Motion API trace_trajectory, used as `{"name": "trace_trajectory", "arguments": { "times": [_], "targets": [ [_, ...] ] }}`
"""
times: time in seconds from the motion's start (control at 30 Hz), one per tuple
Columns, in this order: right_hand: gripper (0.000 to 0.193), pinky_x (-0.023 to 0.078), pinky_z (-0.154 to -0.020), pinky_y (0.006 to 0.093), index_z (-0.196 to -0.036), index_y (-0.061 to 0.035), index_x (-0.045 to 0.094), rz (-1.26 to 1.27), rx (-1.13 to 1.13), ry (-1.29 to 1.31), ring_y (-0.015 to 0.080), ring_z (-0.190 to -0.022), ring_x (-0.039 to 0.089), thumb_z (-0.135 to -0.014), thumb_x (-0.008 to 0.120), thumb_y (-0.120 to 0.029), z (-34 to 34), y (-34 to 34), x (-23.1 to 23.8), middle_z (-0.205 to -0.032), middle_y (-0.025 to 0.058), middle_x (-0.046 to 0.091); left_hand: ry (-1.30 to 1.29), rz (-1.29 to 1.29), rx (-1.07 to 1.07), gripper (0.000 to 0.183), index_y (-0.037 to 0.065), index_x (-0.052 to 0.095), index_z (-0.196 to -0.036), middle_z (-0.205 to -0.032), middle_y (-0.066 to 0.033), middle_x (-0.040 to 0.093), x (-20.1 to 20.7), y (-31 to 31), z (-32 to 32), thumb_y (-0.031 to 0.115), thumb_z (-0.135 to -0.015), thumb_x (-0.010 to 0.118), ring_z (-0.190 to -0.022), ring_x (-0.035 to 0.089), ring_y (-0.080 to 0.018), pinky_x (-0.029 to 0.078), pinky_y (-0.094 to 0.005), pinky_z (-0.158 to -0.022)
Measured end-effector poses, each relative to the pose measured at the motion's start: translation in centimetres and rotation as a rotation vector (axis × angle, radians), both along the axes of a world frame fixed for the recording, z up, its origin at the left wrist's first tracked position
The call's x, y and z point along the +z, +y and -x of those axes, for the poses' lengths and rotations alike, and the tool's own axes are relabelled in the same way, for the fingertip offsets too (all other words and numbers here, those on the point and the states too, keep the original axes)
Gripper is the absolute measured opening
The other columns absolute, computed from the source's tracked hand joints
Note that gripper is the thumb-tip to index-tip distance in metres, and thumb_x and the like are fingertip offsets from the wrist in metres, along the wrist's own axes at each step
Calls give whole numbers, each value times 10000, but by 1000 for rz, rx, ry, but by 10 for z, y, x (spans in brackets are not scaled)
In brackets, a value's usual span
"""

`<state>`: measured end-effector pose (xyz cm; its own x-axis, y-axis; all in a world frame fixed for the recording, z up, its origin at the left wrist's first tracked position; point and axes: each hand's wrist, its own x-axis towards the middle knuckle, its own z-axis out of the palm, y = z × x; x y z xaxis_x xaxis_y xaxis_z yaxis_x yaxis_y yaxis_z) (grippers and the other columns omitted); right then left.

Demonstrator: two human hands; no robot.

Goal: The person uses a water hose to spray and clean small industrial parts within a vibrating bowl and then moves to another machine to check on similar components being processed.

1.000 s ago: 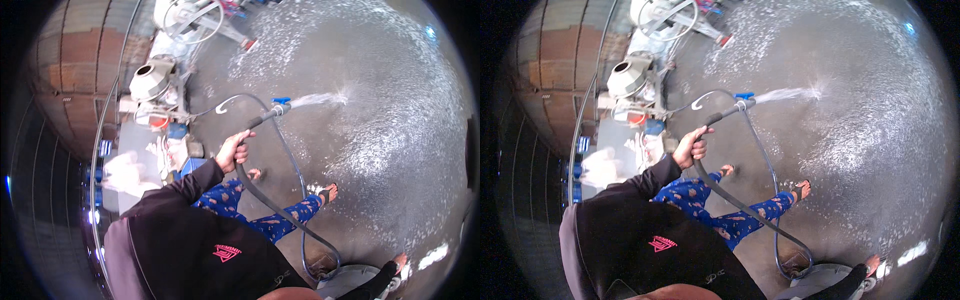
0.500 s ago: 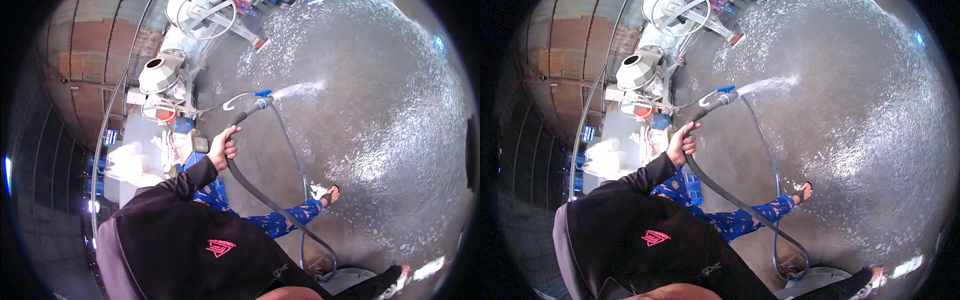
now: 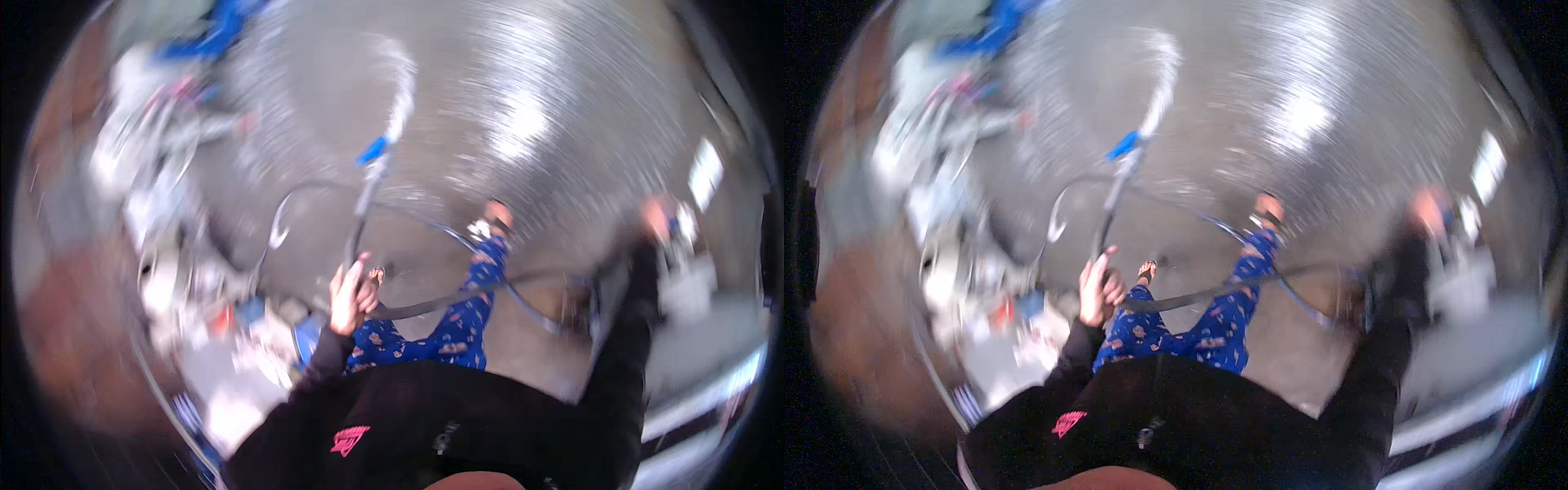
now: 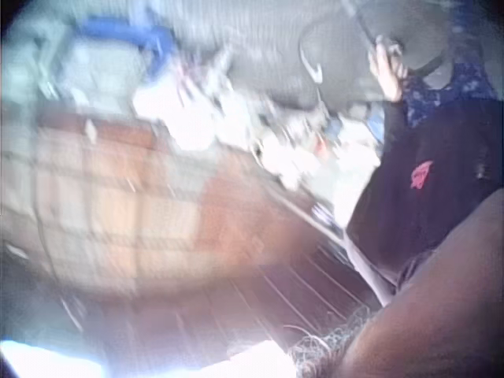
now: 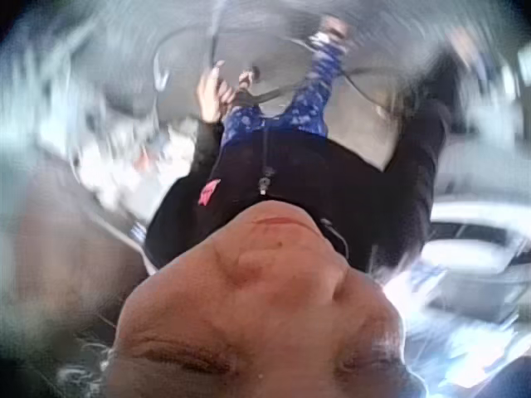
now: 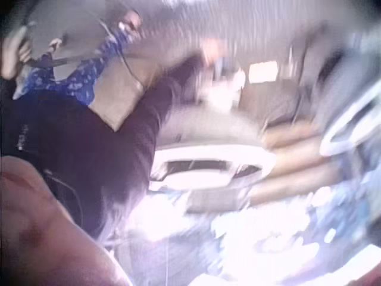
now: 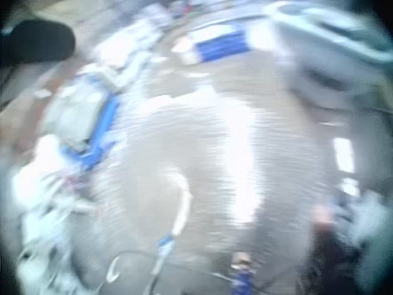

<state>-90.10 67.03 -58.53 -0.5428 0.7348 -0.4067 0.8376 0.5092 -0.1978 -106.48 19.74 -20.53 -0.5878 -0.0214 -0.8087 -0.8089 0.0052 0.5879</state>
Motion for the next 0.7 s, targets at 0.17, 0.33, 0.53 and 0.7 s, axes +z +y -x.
{"name": "trace_trajectory", "arguments": {
  "times": [0.17,0.33,0.53,0.7],
  "targets": [
    [376,408,-790,344,-1110,-2,482,345,-486,385,288,-962,515,-817,479,-238,103,-148,192,-1017,212,537,-88,-89,-263,262,51,474,-1042,-465,57,245,69,25,-11,269,-900,442,-351,225,-47,203,-209,-344],
    [439,270,-993,343,-1217,43,383,238,-419,951,321,-1149,392,-880,410,-236,129,-274,289,-1211,231,431,-211,-249,-607,282,54,474,-1027,-454,55,251,94,-12,25,299,-890,456,-339,226,-45,194,-219,-330],
    [264,389,-812,409,-995,-6,501,32,-320,914,361,-957,488,-866,419,-221,105,-314,390,-986,223,516,-136,-482,-927,237,55,479,-1027,-452,46,261,156,-61,1,251,-898,449,-335,239,-47,212,-214,-329],
    [266,406,-721,391,-865,-8,546,-163,-470,1123,340,-804,511,-893,375,-210,81,-357,498,-830,182,526,-56,-647,-1167,227,24,458,-1034,-500,44,338,215,-105,-10,185,-879,500,-366,285,-33,237,-198,-347]
  ]
}}
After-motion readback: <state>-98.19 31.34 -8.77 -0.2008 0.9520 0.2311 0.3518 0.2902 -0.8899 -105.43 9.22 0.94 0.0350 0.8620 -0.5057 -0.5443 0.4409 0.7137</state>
